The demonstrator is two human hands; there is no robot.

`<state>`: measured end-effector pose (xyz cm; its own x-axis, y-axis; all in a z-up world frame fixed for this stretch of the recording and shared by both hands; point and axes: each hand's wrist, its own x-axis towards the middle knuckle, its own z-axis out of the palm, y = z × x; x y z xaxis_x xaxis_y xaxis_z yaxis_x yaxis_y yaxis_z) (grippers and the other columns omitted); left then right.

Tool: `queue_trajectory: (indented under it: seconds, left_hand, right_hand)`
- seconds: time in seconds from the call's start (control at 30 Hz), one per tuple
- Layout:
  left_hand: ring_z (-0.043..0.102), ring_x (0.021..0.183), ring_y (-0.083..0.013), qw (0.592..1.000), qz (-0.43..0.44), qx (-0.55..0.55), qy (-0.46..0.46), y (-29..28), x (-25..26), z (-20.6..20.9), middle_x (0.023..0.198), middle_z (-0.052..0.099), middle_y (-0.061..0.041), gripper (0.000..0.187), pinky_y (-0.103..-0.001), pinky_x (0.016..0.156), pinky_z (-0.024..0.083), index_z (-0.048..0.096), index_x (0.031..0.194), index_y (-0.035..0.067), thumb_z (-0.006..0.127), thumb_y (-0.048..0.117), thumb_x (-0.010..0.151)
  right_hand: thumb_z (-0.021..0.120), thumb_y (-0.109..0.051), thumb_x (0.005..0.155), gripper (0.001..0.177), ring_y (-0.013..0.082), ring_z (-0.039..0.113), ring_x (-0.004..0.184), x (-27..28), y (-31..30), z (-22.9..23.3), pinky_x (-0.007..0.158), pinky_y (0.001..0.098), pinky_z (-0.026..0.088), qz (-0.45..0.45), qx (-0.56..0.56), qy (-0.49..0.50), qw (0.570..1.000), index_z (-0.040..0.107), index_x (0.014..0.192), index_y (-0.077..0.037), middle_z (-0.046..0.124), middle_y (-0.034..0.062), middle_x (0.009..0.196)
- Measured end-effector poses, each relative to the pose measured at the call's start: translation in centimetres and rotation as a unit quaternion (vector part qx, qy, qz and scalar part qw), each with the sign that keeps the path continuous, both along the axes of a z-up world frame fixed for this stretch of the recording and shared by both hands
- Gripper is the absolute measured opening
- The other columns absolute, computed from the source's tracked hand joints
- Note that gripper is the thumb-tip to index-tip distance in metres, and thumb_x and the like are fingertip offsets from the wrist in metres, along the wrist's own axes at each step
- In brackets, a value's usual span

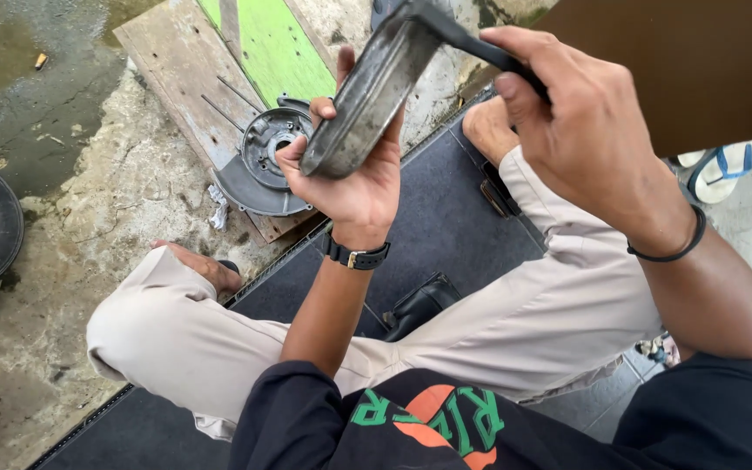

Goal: Cleaning a metal motorcycle component using a small brush to remove dirt and grime

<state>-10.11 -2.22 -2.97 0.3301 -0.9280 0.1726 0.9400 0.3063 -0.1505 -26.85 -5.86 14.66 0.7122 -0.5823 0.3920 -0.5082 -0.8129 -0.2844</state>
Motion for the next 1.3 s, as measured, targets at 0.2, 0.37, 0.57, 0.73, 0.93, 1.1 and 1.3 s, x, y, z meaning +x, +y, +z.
queue_trajectory:
  seconds: [0.2,0.37,0.57,0.73,0.93,1.1,1.3]
  left_hand:
    - [0.041,0.15,-0.0399,1.0,-0.014,0.006,-0.006,-2.5,-0.2,2.1,0.162,0.041,-0.009,0.037,-0.056,0.125,0.042,0.06,0.098,0.011,0.041,0.043,0.097]
    - [0.047,0.147,-0.0373,0.999,-0.028,-0.029,-0.008,-4.3,-0.4,1.6,0.16,0.045,-0.013,0.044,-0.057,0.125,0.043,0.063,0.102,0.013,0.037,0.048,0.099]
    - [0.041,0.15,-0.0352,0.999,-0.043,0.031,-0.01,-1.8,1.0,0.9,0.164,0.038,-0.006,0.041,-0.057,0.126,0.039,0.069,0.102,0.011,0.044,0.041,0.092]
    - [0.046,0.144,-0.0383,0.999,-0.015,0.048,0.0,0.7,1.5,-0.6,0.16,0.041,-0.009,0.032,-0.057,0.117,0.049,0.055,0.094,0.009,0.041,0.037,0.093]
    - [0.036,0.151,-0.0442,0.998,0.003,0.055,-0.001,1.2,2.2,-0.2,0.157,0.042,-0.008,0.023,-0.057,0.122,0.043,0.051,0.091,0.01,0.044,0.032,0.089]
    - [0.039,0.15,-0.042,0.999,0.007,0.048,0.003,1.0,2.9,-0.1,0.16,0.04,-0.007,0.025,-0.056,0.116,0.051,0.053,0.098,0.011,0.044,0.033,0.09]
    - [0.045,0.144,-0.041,0.996,0.036,0.082,-0.005,2.0,3.8,-0.1,0.154,0.046,-0.009,0.024,-0.054,0.109,0.055,0.052,0.087,0.008,0.042,0.029,0.092]
  right_hand:
    - [0.064,0.007,0.105,0.025,0.0314,0.061,0.073,0.6,-0.1,0.7,0.073,0.0395,0.047,-0.02,0.024,-0.004,0.999,0.058,0.128,0.014,0.067,0.0203,0.105]
    - [0.075,0.005,0.1,0.04,0.019,0.053,0.061,0.2,-0.1,1.0,0.056,0.0344,0.045,-0.02,-0.048,0.051,0.997,0.065,0.138,0.006,0.064,0.0107,0.09]
    - [0.074,-0.009,0.099,0.04,0.0164,0.05,0.057,0.7,1.7,-0.3,0.047,0.0311,0.04,-0.007,-0.08,0.136,0.987,0.065,0.139,-0.003,0.053,0.0047,0.086]
    - [0.073,-0.007,0.101,0.043,0.0168,0.047,0.057,0.5,1.2,-1.9,0.046,0.0312,0.041,-0.016,-0.072,0.135,0.988,0.065,0.143,0.0,0.055,0.0059,0.088]
    - [0.071,-0.004,0.105,0.038,0.0196,0.048,0.058,1.2,0.8,-1.7,0.049,0.0341,0.041,-0.022,-0.069,0.124,0.99,0.068,0.143,0.002,0.053,0.0079,0.086]
    - [0.072,0.003,0.104,0.037,0.0211,0.047,0.058,2.0,0.7,-1.4,0.05,0.0361,0.039,-0.017,-0.064,0.091,0.994,0.068,0.141,0.005,0.057,0.0102,0.087]
    - [0.071,0.0,0.103,0.037,0.0189,0.048,0.057,3.6,1.5,-2.5,0.05,0.0341,0.04,-0.011,-0.07,0.111,0.991,0.066,0.14,0.004,0.055,0.0086,0.084]
